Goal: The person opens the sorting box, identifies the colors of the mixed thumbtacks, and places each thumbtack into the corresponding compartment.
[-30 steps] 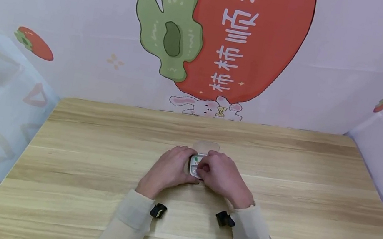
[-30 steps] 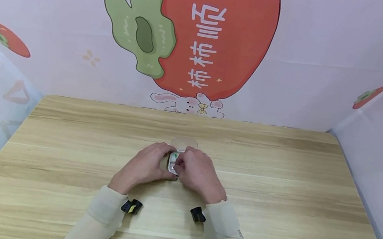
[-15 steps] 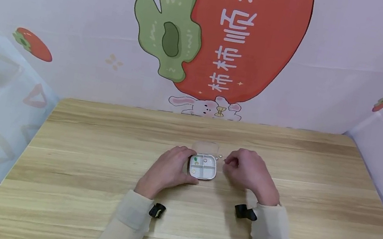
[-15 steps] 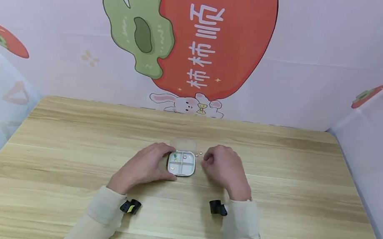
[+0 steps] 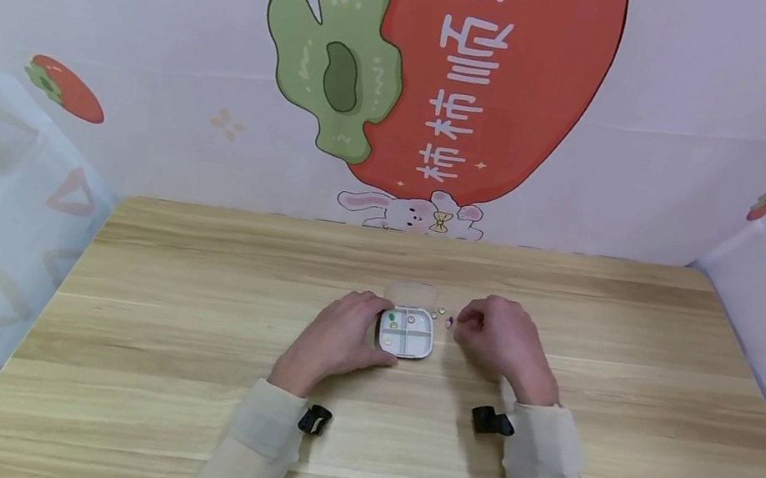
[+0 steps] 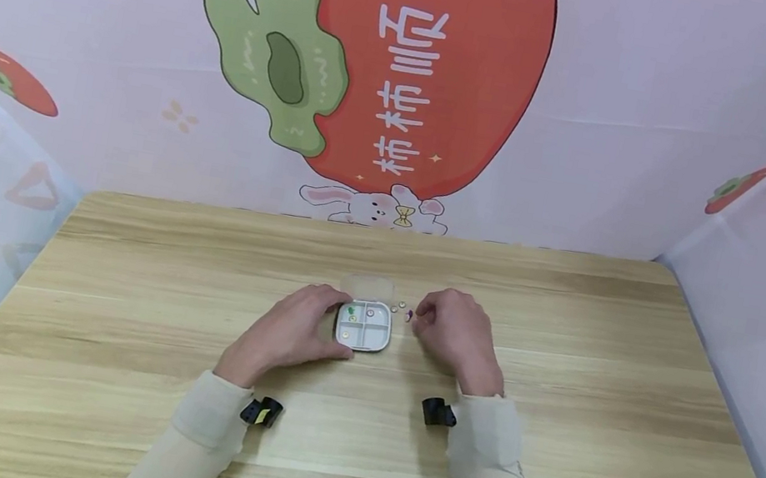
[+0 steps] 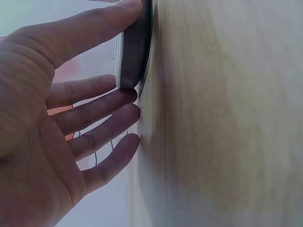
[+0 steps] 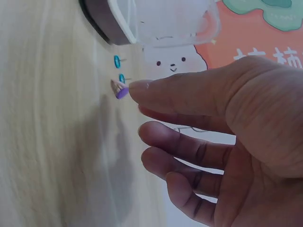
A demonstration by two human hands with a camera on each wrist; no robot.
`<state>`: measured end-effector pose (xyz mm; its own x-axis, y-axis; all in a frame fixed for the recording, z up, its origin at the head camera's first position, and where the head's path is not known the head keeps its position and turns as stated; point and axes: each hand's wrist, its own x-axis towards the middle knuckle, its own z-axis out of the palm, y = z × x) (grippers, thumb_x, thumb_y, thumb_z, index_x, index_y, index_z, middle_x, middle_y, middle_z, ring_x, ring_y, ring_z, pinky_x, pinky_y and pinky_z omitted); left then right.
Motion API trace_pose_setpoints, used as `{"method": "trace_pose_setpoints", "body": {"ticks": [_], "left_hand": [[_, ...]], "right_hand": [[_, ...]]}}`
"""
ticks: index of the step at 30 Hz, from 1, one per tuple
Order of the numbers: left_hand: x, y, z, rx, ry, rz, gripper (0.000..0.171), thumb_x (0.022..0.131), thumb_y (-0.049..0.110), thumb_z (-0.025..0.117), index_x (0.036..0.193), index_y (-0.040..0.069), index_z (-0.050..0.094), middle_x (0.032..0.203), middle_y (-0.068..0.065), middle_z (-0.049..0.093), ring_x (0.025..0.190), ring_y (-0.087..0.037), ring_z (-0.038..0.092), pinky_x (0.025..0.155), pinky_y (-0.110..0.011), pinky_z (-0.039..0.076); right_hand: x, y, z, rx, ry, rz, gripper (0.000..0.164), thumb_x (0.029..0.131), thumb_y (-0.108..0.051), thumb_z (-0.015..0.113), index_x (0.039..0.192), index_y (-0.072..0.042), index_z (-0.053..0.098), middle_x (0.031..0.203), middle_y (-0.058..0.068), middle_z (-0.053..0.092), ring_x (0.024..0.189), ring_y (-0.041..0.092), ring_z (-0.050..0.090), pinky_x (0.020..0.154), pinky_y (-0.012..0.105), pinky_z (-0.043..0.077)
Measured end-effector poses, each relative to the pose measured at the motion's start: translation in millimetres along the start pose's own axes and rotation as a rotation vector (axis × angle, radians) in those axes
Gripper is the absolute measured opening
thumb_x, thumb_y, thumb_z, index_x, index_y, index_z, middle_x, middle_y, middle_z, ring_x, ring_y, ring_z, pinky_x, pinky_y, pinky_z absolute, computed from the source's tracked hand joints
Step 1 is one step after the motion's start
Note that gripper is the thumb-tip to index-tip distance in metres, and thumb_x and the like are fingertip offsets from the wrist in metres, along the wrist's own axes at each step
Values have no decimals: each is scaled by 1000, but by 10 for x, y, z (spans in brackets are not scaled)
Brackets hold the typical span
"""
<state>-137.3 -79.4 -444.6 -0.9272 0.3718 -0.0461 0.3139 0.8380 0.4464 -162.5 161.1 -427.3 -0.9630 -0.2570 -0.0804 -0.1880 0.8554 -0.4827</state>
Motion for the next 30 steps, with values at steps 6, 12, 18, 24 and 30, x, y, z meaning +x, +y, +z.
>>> {"method": "trace_pose_setpoints", "body": {"ticks": [6, 12, 18, 24, 30], "left_hand": [[-3, -5, -1, -5, 2, 5, 76, 67, 51, 75, 127, 13, 51, 126, -1, 52, 118, -18, 44, 101, -33, 31], [-4, -2, -1, -10, 3, 2, 75, 67, 51, 75, 128, 13, 51, 126, -1, 52, 119, -19, 44, 101, -33, 31], [-12, 0, -4, -16, -11, -21, 76, 67, 51, 75, 128, 13, 50, 127, -1, 51, 118, -19, 44, 101, -34, 30], [-16, 5, -8, -17, -15, -24, 76, 67, 51, 75, 128, 14, 50, 128, -1, 51, 120, -19, 43, 102, -34, 30], [-11, 7, -11, -15, -11, -15, 75, 67, 50, 75, 128, 13, 51, 128, -2, 51, 120, -19, 43, 101, -34, 30]], "right_hand": [[19, -61, 57, -17, 23, 10, 9, 79, -24, 67, 83, -17, 68, 73, -6, 58, 70, 15, 51, 62, 31, 41], [21, -92, 80, -14, 34, 79, 14, 81, -31, 65, 84, -18, 68, 73, -6, 58, 70, 15, 51, 60, 31, 41], [33, -86, 130, -7, 56, 126, 16, 80, -34, 66, 81, -19, 68, 74, -5, 59, 69, 16, 51, 59, 31, 41], [54, -87, 159, -25, 53, 140, 15, 81, -32, 66, 82, -18, 69, 74, -5, 59, 69, 16, 51, 59, 31, 41], [63, -86, 161, -32, 48, 138, 13, 81, -29, 66, 83, -17, 70, 74, -5, 59, 69, 16, 52, 60, 31, 41]]}}
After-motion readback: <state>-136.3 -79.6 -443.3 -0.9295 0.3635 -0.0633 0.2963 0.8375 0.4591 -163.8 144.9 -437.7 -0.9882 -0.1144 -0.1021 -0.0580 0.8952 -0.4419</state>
